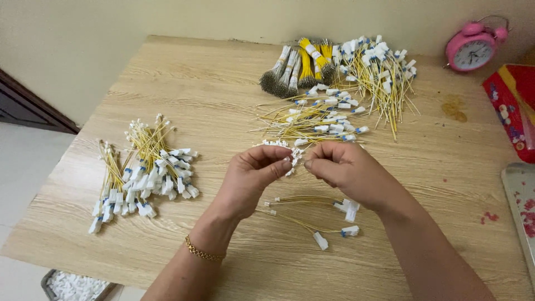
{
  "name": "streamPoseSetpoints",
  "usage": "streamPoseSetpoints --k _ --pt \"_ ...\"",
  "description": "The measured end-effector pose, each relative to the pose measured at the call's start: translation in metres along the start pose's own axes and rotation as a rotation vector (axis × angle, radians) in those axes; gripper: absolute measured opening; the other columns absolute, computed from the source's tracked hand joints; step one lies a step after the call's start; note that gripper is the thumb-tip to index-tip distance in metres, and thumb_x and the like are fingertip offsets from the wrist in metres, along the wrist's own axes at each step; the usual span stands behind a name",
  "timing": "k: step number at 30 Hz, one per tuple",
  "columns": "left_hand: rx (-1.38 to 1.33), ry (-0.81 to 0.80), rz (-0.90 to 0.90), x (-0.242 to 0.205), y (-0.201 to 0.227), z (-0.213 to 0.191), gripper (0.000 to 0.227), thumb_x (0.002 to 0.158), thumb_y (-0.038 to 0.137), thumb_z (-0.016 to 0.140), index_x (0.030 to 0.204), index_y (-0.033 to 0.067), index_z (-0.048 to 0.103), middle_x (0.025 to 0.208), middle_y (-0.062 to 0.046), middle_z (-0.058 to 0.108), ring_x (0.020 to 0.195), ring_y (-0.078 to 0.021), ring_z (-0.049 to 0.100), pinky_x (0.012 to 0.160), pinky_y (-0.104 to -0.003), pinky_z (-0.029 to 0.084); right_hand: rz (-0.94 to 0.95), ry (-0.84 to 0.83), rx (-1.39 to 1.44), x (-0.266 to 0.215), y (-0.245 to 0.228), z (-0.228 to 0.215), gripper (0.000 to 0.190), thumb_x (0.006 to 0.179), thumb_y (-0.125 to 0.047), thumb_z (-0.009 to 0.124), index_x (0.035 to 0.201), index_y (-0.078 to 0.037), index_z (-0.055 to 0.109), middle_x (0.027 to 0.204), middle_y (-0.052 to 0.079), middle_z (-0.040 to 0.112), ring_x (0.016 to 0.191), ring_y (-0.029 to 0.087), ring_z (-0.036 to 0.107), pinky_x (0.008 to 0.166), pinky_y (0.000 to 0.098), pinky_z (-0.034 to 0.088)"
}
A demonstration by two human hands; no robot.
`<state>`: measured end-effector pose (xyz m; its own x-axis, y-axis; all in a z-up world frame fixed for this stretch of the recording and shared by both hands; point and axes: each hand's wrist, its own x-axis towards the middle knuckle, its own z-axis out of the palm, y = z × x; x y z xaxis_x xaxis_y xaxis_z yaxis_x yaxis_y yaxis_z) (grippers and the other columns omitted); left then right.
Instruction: Manually assemble plastic connectors onto the ends of yellow wires.
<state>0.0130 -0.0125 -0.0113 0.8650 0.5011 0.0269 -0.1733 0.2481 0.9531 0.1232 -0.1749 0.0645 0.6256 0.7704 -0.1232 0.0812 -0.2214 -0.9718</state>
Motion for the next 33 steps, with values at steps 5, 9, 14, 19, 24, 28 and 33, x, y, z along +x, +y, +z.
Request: streamPoseSetpoints --k 5,9,14,19,24,28,33 --pt "-0.097 -0.017 -0.054 -0.002 -0.004 0.004 0.025 0.081 0.001 0.084 0.106 0.0016 0.077 0.094 -0.009 0.078 0.087 -0.012 0.071 0.08 -0.025 0.06 0.009 0.0 -0.018 0.003 0.002 0.001 0.008 0.085 -0.003 0.07 0.079 0.002 0.068 0.061 0.007 0.052 0.054 0.013 0.045 0.051 0.0263 0.038" --pt "-0.094 -0.016 -0.056 -0.004 -0.003 0.006 0.026 0.08 0.001 0.084 0.105 0.0003 0.077 0.089 -0.008 0.077 0.084 -0.012 0.07 0.079 -0.026 0.059 0.009 0.025 -0.084 -0.001 0.004 0.003 0.006 0.084 -0.005 0.072 0.08 -0.001 0.07 0.064 0.002 0.05 0.06 0.012 0.045 0.053 0.0257 0.036" --pt "-0.107 -0.013 -0.066 -0.004 -0.004 0.007 0.027 0.079 -0.001 0.085 0.105 0.0 0.077 0.086 -0.008 0.075 0.082 -0.0114 0.07 0.078 -0.027 0.061 -0.017 0.012 -0.114 0.002 0.01 0.004 0.007 0.085 -0.007 0.071 0.081 -0.001 0.072 0.066 0.002 0.055 0.062 0.013 0.047 0.056 0.0264 0.039" --pt "-0.078 -0.021 -0.066 -0.002 -0.009 0.004 0.026 0.079 -0.001 0.085 0.103 0.0 0.077 0.084 -0.008 0.075 0.082 -0.0111 0.07 0.078 -0.026 0.061 -0.012 0.044 -0.165 0.001 0.007 0.006 0.007 0.085 -0.008 0.071 0.082 -0.001 0.073 0.064 0.003 0.056 0.062 0.013 0.049 0.056 0.0263 0.041" --pt "-0.062 -0.015 -0.063 -0.003 -0.01 0.002 0.025 0.078 -0.003 0.086 0.101 -0.0015 0.077 0.086 -0.01 0.077 0.081 -0.0117 0.07 0.078 -0.027 0.061 0.005 0.055 -0.225 -0.002 0.002 0.007 0.011 0.085 -0.011 0.073 0.079 -0.002 0.073 0.062 0.004 0.059 0.061 0.013 0.052 0.055 0.0273 0.043" --pt "-0.028 -0.016 -0.047 -0.005 -0.006 0.004 0.022 0.079 -0.004 0.085 0.1 -0.0026 0.077 0.085 -0.011 0.077 0.081 -0.012 0.07 0.077 -0.028 0.062 0.01 0.082 -0.376 -0.01 -0.012 0.011 0.014 0.085 -0.017 0.076 0.079 -0.005 0.074 0.062 0.007 0.064 0.06 0.015 0.056 0.056 0.0288 0.049" --pt "-0.002 -0.016 -0.016 -0.006 -0.007 0.005 0.021 0.08 -0.004 0.084 0.099 -0.0019 0.078 0.084 -0.01 0.078 0.081 -0.0101 0.068 0.077 -0.026 0.06 -0.066 0.093 -0.433 -0.01 -0.012 0.011 0.013 0.085 -0.016 0.074 0.08 -0.004 0.074 0.063 0.011 0.066 0.062 0.017 0.061 0.058 0.0316 0.052"
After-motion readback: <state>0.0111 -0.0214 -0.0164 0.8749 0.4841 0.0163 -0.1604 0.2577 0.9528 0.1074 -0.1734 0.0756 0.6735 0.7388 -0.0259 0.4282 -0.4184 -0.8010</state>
